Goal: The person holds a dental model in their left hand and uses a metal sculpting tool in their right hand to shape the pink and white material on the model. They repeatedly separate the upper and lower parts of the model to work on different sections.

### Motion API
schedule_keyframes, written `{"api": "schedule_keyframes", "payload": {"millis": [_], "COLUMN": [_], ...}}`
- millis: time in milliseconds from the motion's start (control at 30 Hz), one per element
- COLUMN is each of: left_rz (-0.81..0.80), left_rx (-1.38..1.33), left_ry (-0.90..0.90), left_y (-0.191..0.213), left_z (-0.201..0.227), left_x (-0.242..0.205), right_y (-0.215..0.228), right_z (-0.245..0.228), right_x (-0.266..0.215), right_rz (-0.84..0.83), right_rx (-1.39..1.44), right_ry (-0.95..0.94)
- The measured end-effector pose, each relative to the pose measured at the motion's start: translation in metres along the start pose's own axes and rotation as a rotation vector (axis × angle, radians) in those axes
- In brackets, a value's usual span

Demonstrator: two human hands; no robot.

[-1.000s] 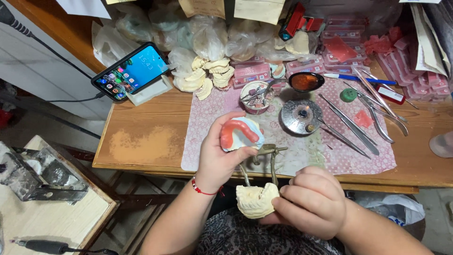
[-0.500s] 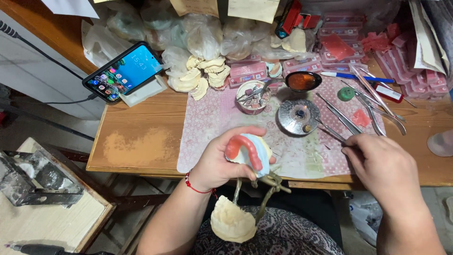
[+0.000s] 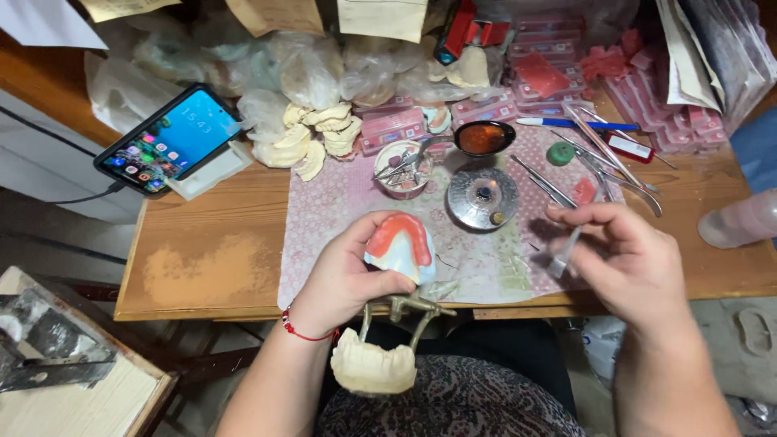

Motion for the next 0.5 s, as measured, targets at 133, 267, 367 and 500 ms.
{"api": "schedule_keyframes", "payload": {"millis": [133,267,367,500], "left_rz": [0.015,-0.020,-0.034,-0.055], "left_rx": [0.038,0.058,0.115,0.129], "left_ry": [0.021,0.028,0.064,0.129], "left_y": [-0.001,-0.003,-0.003,0.001], "left_z": [-0.002,-0.005,-0.001,-0.011], "left_x": [0.008,0.014,0.016,0.020], "right_y": [-0.011,-0.027,-0.040,-0.052], "right_z": [-0.001,0.001,0.001,0.015], "right_x": [0.011,0.042,0.053,0.056], "right_rz": [0.315,0.402,0.379,0.337], "right_rx": [0.333,0.649,0.752,0.766], "right_ry": [0.117,-0.168,-0.267,-0.324]}}
Point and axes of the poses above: each hand's wrist, its own x-axis towards the middle knuckle, its own y-axis out of the back of the hand, z = x × y, the point moved 5 cm from there along x, towards the middle knuckle, and after that the axes turned 15 degrees about z, right-handed, at the moved point
